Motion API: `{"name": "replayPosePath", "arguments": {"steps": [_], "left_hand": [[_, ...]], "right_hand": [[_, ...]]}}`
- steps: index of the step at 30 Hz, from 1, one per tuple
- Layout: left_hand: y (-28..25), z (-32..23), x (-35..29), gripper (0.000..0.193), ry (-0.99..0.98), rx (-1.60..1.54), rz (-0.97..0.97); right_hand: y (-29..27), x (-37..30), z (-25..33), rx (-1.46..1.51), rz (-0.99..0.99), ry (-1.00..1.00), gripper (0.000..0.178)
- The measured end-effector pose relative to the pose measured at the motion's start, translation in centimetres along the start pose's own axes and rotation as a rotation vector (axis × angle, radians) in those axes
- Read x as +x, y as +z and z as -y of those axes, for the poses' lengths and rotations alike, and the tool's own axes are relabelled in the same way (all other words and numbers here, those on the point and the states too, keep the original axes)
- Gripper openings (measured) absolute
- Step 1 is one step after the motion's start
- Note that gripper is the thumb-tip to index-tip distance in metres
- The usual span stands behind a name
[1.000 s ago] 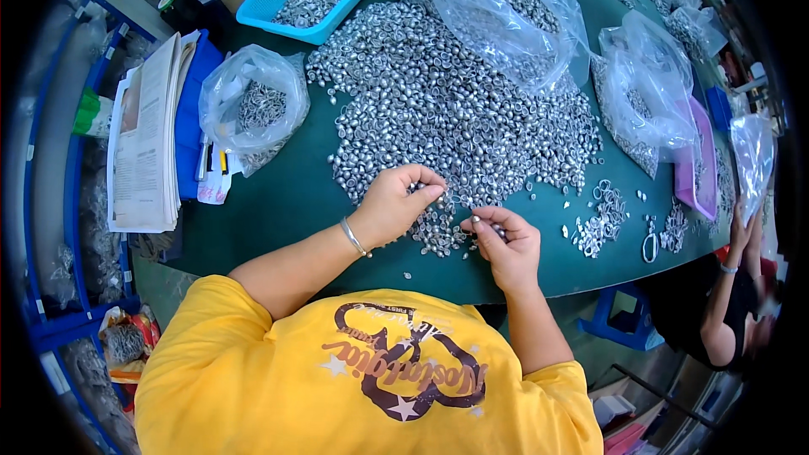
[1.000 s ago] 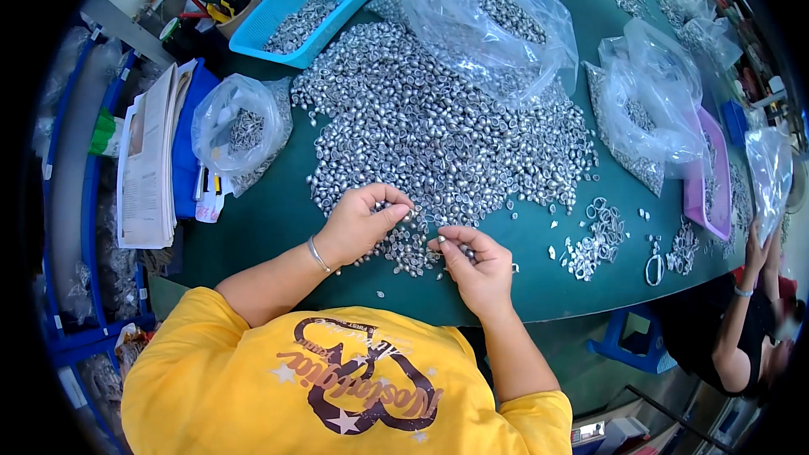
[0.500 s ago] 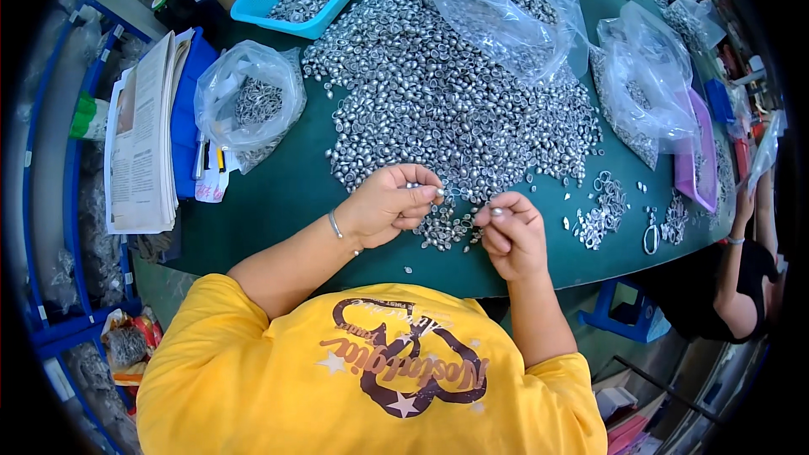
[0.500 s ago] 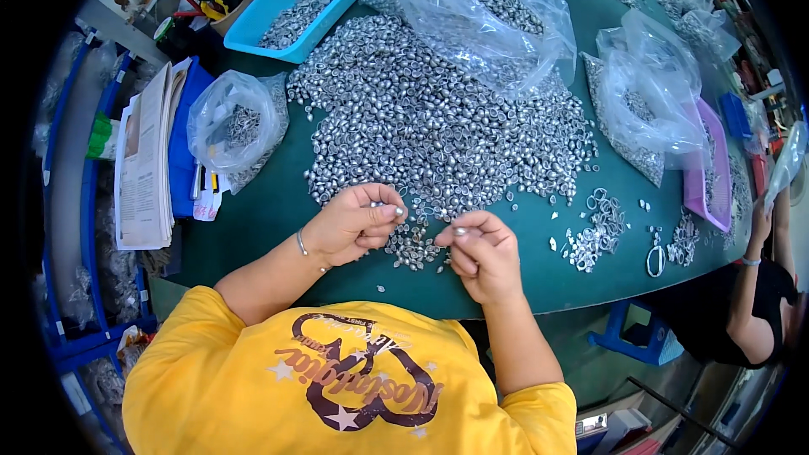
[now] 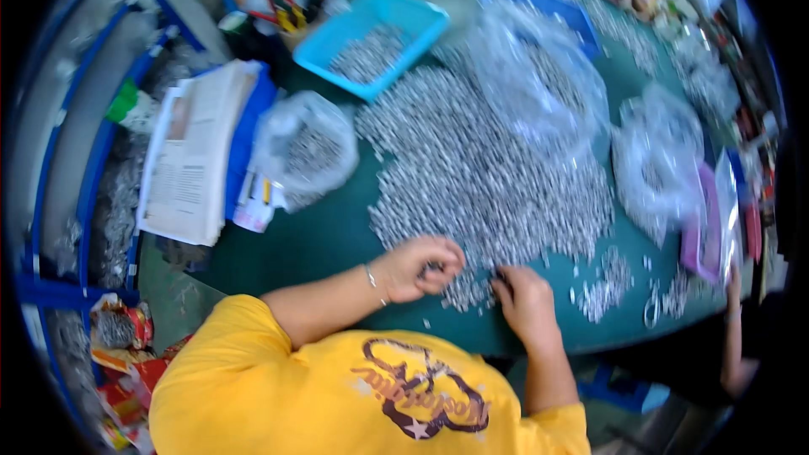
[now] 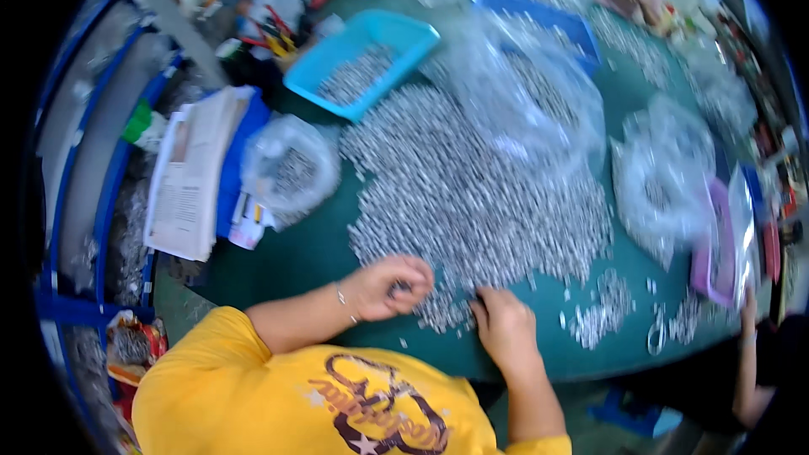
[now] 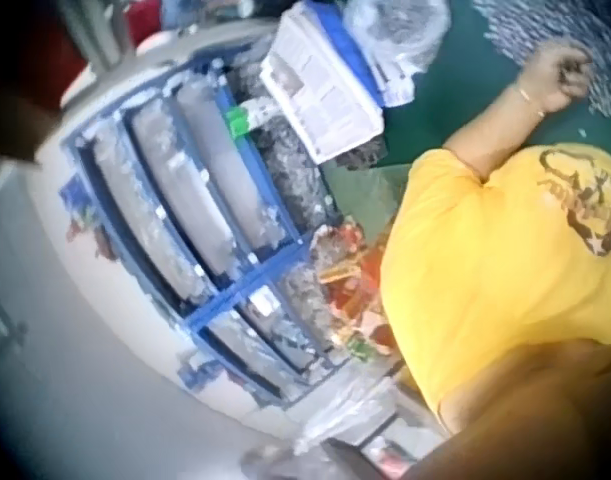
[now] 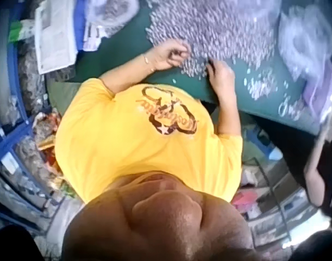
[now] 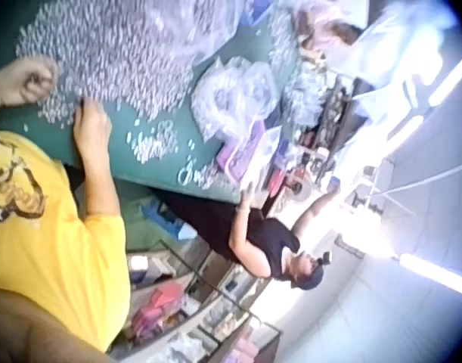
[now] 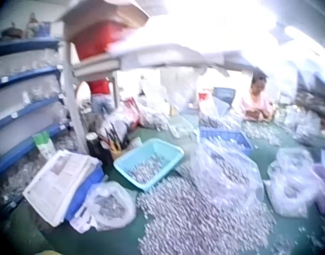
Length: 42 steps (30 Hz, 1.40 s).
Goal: The person sorts small metal components on a green table by picking them up by hand and placing them into a separate pile or bag. The person moves their hands across the large pile of parts, selecting individual items and grouping them together.
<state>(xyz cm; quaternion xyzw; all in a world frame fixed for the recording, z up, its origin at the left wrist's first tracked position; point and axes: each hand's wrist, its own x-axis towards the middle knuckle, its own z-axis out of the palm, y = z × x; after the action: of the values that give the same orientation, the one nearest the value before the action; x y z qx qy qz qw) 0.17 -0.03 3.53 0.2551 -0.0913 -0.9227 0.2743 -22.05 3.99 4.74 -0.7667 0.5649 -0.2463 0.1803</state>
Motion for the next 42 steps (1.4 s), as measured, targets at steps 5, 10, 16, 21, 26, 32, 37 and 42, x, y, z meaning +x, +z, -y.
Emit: {"name": "replayPosePath", "arguments": {"steps": [5,10,16,21,26,32,37,42], "left_hand": [[0.5,-0.3,0.6,0.01,-0.005,0.036,0.056],[0.8,-0.2,-0.1,0.01,0.063,0.12,-0.025],[1.4,1.8,0.7,0.019,0.571,0.928,-0.092],[1.8,1.5,-0.6,0.018,0.714,1.195,-0.081],[1.7,1.7,-1.0,0.016,0.814,1.233,-0.122],[2.3,1.7,-0.8,0.015,0.8,1.127,-0.108],[2.5,0.7,-1.7,0.014,0.55,0.548,-0.262],[2.7,0.2,-1.2,0.02,0.458,0.16,-0.181]], "right_hand": [[-1.0,-1.3,0.1,-0.134,0.078,-0.018,0.012],[-0.6,-0.4,0.9,0.047,0.072,0.057,0.012],[-0.3,0.7,1.5,1.173,0.229,0.618,0.011],[0.8,1.3,3.2,1.3,0.26,0.676,0.01],[0.9,1.3,3.2,1.34,0.245,0.66,0.01],[0.4,1.0,3.2,1.395,0.319,0.64,0.012],[0.8,1.9,2.7,1.897,0.396,0.672,0.015],[0.9,1.7,1.7,2.117,0.476,0.642,0.014]]}}
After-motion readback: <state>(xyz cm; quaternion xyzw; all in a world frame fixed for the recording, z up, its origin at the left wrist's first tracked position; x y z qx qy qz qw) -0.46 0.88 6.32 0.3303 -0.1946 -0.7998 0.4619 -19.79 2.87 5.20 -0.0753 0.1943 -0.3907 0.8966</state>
